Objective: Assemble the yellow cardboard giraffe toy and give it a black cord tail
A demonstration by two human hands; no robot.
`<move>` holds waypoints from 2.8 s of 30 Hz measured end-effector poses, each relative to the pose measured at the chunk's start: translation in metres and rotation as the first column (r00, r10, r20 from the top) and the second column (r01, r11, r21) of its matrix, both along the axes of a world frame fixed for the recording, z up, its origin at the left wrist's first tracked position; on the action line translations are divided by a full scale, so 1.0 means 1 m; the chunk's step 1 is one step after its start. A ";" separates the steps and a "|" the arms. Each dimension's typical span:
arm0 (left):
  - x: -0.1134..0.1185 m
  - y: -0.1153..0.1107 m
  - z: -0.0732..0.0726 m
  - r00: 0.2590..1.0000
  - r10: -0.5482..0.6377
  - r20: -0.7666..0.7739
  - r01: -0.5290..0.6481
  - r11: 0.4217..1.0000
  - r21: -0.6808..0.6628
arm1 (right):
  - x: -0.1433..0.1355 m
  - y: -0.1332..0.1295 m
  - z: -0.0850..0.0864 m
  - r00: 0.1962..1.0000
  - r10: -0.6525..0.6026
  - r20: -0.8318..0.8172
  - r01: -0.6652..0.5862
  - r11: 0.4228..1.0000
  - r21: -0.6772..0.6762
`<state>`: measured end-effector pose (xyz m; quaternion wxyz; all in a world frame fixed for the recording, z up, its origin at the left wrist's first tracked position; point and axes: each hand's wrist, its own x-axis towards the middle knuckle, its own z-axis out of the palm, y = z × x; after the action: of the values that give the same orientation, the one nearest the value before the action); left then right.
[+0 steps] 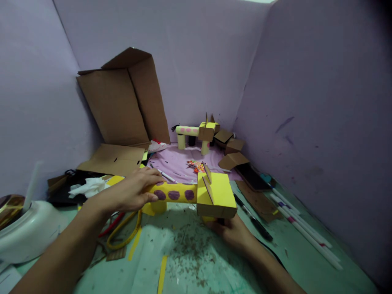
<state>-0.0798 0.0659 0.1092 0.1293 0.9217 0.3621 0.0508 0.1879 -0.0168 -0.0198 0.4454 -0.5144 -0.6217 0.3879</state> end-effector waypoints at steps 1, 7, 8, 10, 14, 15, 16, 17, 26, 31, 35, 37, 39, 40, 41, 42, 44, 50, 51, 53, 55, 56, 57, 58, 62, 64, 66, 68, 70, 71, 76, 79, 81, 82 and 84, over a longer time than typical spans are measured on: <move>0.000 0.000 0.000 1.000 0.002 0.000 -0.002 1.000 -0.003 | 0.000 0.000 -0.001 1.000 -0.004 0.006 0.004 1.000 -0.005; 0.002 -0.001 0.003 1.000 0.011 -0.030 -0.011 1.000 -0.012 | 0.000 0.001 -0.002 0.999 0.023 -0.027 -0.023 1.000 -0.011; 0.002 -0.001 0.003 1.000 0.009 -0.030 -0.009 1.000 -0.012 | 0.000 0.000 -0.001 0.999 0.025 -0.026 -0.026 1.000 -0.015; 0.002 -0.002 0.003 1.000 0.002 -0.027 -0.003 1.000 -0.010 | -0.001 0.000 0.000 0.999 0.026 -0.030 -0.026 0.999 -0.024; 0.001 -0.002 0.003 1.000 -0.002 -0.024 0.002 1.000 -0.003 | -0.001 0.000 0.001 0.999 0.020 -0.046 -0.022 0.999 -0.036; 0.001 -0.001 0.003 1.000 -0.003 -0.025 0.003 1.000 -0.002 | -0.001 0.000 0.000 0.999 0.017 -0.038 -0.018 0.999 -0.033; 0.001 -0.001 0.002 1.000 -0.004 -0.024 0.004 1.000 0.001 | -0.001 0.000 -0.001 0.999 0.016 -0.028 -0.016 0.999 -0.030; 0.001 -0.001 0.002 1.000 -0.007 -0.022 0.007 1.000 0.004 | 0.000 0.001 -0.002 1.000 0.014 -0.023 -0.015 1.000 -0.028; 0.001 -0.002 0.002 1.000 0.006 -0.016 -0.006 1.000 0.006 | 0.001 0.000 -0.004 0.999 0.035 -0.027 -0.036 0.998 -0.044; 0.002 -0.002 0.003 1.000 0.001 -0.030 -0.001 1.000 0.001 | 0.001 0.000 -0.003 1.000 0.017 -0.021 -0.018 0.998 -0.053; 0.002 -0.002 0.003 1.000 0.000 -0.031 0.000 1.000 0.006 | 0.001 0.000 -0.004 0.999 0.031 -0.036 -0.032 0.999 -0.024; 0.001 -0.002 0.002 1.000 0.000 -0.024 0.000 1.000 0.007 | 0.001 0.000 -0.005 0.999 0.039 -0.024 -0.040 0.999 -0.022; 0.001 -0.002 0.002 1.000 0.003 -0.020 -0.003 1.000 0.008 | 0.001 0.000 -0.005 0.999 0.039 -0.006 -0.039 0.999 -0.025; 0.001 -0.002 0.002 1.000 0.005 -0.020 -0.005 1.000 0.008 | 0.001 0.000 -0.005 0.999 0.037 0.001 -0.037 0.999 -0.026; 0.001 -0.002 0.002 1.000 0.004 -0.022 -0.004 1.000 0.008 | 0.001 0.000 -0.005 0.999 0.033 0.007 -0.033 0.999 -0.026; 0.001 -0.002 0.002 1.000 0.004 -0.024 -0.004 1.000 0.006 | 0.001 0.000 -0.005 0.999 0.033 0.010 -0.032 0.999 -0.028; 0.001 -0.002 0.002 1.000 0.005 -0.027 -0.005 1.000 0.000 | 0.001 0.000 -0.005 1.000 0.030 0.008 -0.030 0.999 -0.031; 0.001 -0.001 0.001 1.000 -0.008 -0.014 0.008 1.000 0.005 | 0.001 0.000 -0.004 1.000 0.026 -0.008 -0.026 0.999 -0.038; 0.001 -0.001 0.001 1.000 -0.007 -0.016 0.007 1.000 0.007 | 0.000 0.000 -0.004 1.000 0.028 -0.004 -0.028 0.999 -0.040; 0.001 -0.001 0.001 1.000 -0.004 -0.018 0.005 1.000 0.010 | 0.000 0.000 -0.003 1.000 0.025 0.008 -0.025 0.998 -0.057; 0.002 -0.001 0.002 1.000 -0.004 -0.010 0.004 1.000 0.010 | 0.001 0.000 -0.003 1.000 0.021 0.008 -0.021 0.998 -0.066; 0.002 -0.001 0.002 1.000 -0.003 -0.005 0.003 1.000 0.011 | 0.001 0.000 -0.004 1.000 0.021 0.003 -0.021 0.998 -0.061; 0.002 -0.002 0.002 1.000 0.001 -0.004 -0.001 1.000 0.011 | 0.001 0.000 -0.004 1.000 0.020 -0.002 -0.020 0.999 -0.051; 0.001 -0.002 0.002 1.000 0.005 -0.007 -0.005 1.000 0.011 | 0.001 0.000 -0.005 1.000 0.019 -0.005 -0.019 0.999 -0.039; 0.001 -0.002 0.003 1.000 0.010 -0.025 -0.010 1.000 -0.001 | 0.002 0.000 -0.006 1.000 0.008 0.006 -0.008 0.999 -0.039; 0.002 -0.002 0.003 1.000 0.008 -0.027 -0.008 1.000 -0.008 | 0.001 0.000 -0.005 1.000 0.014 0.010 -0.014 0.999 -0.047; 0.002 -0.002 0.004 1.000 0.007 -0.027 -0.008 1.000 -0.012 | 0.001 0.000 -0.003 1.000 0.023 0.009 -0.023 0.999 -0.049; 0.002 -0.002 0.004 1.000 0.007 -0.026 -0.007 1.000 -0.010 | 0.001 0.000 -0.003 1.000 0.029 0.010 -0.028 0.998 -0.052; 0.002 -0.002 0.003 1.000 0.005 -0.026 -0.005 1.000 -0.008 | 0.001 0.000 -0.004 1.000 0.024 0.013 -0.023 0.998 -0.054; 0.002 -0.001 0.002 1.000 0.004 -0.026 -0.004 1.000 -0.005 | 0.001 0.000 -0.004 1.000 0.022 0.010 -0.021 0.998 -0.056; 0.001 0.000 0.001 0.999 0.002 -0.033 -0.002 1.000 -0.007 | 0.000 0.000 -0.005 0.999 0.036 -0.031 -0.037 0.998 -0.051; 0.001 -0.001 0.002 0.999 0.002 -0.033 -0.002 1.000 -0.005 | 0.000 0.000 -0.005 0.999 0.027 -0.038 -0.029 0.999 -0.044; 0.001 -0.001 0.002 1.000 0.001 -0.029 -0.001 1.000 -0.005 | 0.001 0.000 -0.005 0.999 0.025 -0.021 -0.026 0.999 -0.045; 0.001 -0.002 0.002 1.000 -0.001 -0.026 0.001 1.000 -0.006 | 0.001 0.000 -0.006 1.000 0.023 -0.011 -0.024 0.999 -0.047; 0.001 -0.002 0.002 1.000 -0.002 -0.020 0.002 1.000 -0.007 | 0.001 0.001 -0.006 1.000 0.021 -0.002 -0.021 0.998 -0.056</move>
<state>-0.0787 0.0641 0.1110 0.1287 0.9221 0.3627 0.0402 0.1890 -0.0159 -0.0258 0.4271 -0.5198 -0.6158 0.4101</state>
